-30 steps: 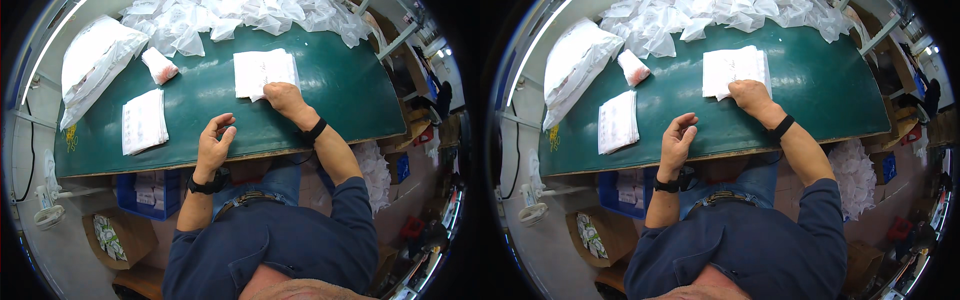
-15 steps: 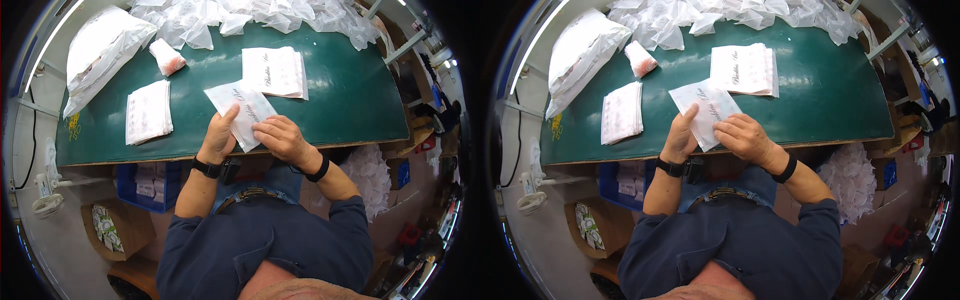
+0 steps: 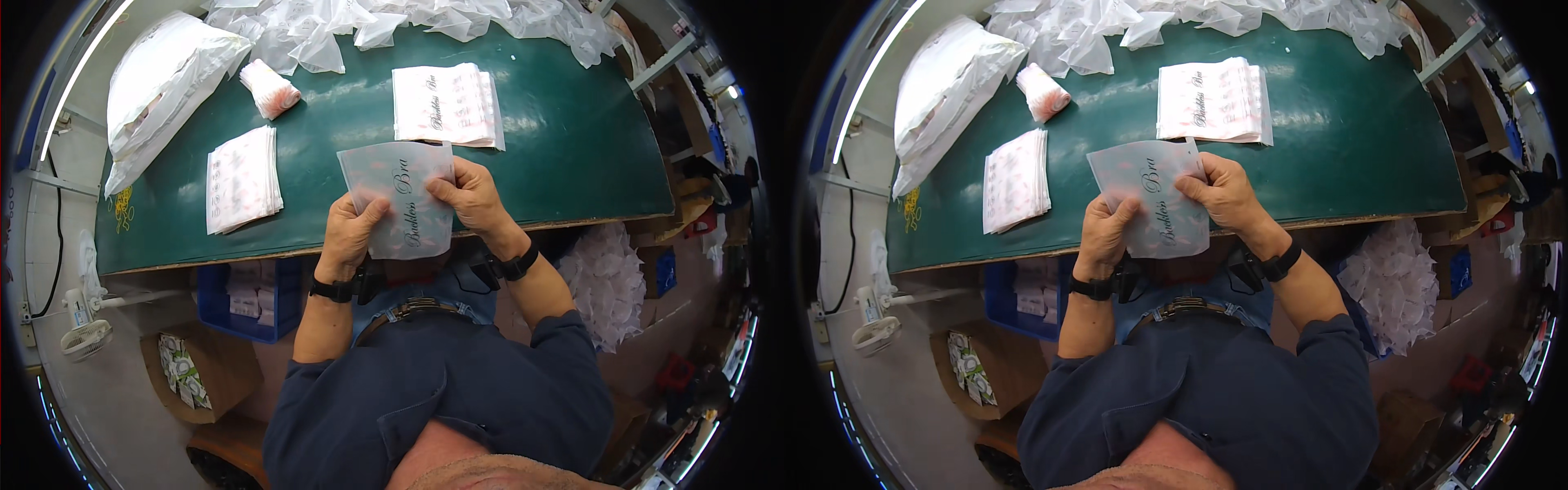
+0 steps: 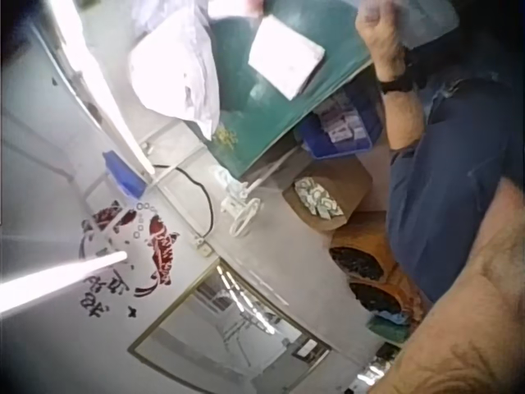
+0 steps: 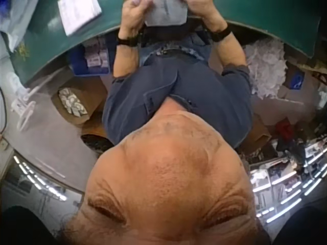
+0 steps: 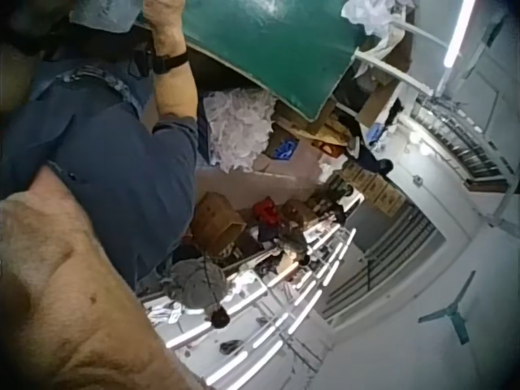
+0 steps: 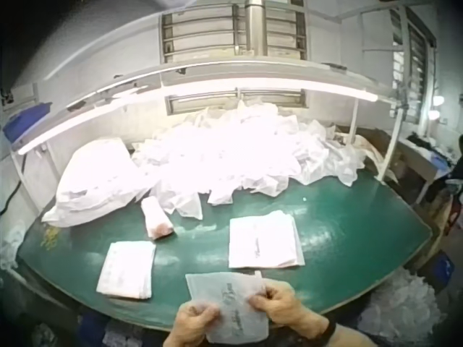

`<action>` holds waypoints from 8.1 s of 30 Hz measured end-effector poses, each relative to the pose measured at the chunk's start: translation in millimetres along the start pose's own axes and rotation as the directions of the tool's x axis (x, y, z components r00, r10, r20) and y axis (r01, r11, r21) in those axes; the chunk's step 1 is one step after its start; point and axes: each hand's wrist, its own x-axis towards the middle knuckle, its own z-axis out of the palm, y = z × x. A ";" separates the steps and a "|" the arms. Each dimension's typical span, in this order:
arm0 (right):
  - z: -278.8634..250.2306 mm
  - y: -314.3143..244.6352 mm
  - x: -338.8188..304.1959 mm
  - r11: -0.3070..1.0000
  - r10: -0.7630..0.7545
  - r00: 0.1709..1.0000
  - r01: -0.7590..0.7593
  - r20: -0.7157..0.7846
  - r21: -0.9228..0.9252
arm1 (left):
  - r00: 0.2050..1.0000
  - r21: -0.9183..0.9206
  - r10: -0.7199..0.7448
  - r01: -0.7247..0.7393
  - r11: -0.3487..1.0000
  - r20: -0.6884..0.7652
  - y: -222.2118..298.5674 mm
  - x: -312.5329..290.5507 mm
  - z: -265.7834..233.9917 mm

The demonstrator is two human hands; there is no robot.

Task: The recorder is manually opening and inspecting a stack of thin plastic bags on an assembly line workbench.

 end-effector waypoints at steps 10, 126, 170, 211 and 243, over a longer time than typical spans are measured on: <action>13.6 -10.6 -7.0 0.973 0.045 0.999 -0.048 0.020 0.227 | 0.998 0.146 0.045 -0.051 0.988 0.046 -6.7 -1.8 -14.1; 61.4 -3.5 -26.8 0.998 0.050 0.990 -0.045 0.134 -0.036 | 0.901 0.609 0.426 -0.384 0.694 0.082 -1.8 -26.5 -26.9; 60.7 15.9 -10.5 0.950 0.163 0.971 -0.107 -0.175 0.292 | 0.574 0.939 0.802 -0.339 0.051 0.164 13.2 -41.3 -12.7; 54.8 -26.7 -9.4 0.525 -0.622 0.749 0.615 0.228 -0.588 | 0.697 0.762 0.649 -0.587 0.274 0.304 30.5 -37.8 2.2; 67.4 -23.1 -20.2 0.490 -0.716 0.693 0.581 0.081 -0.650 | 0.624 0.837 0.756 -0.508 0.200 0.198 17.7 -42.8 13.5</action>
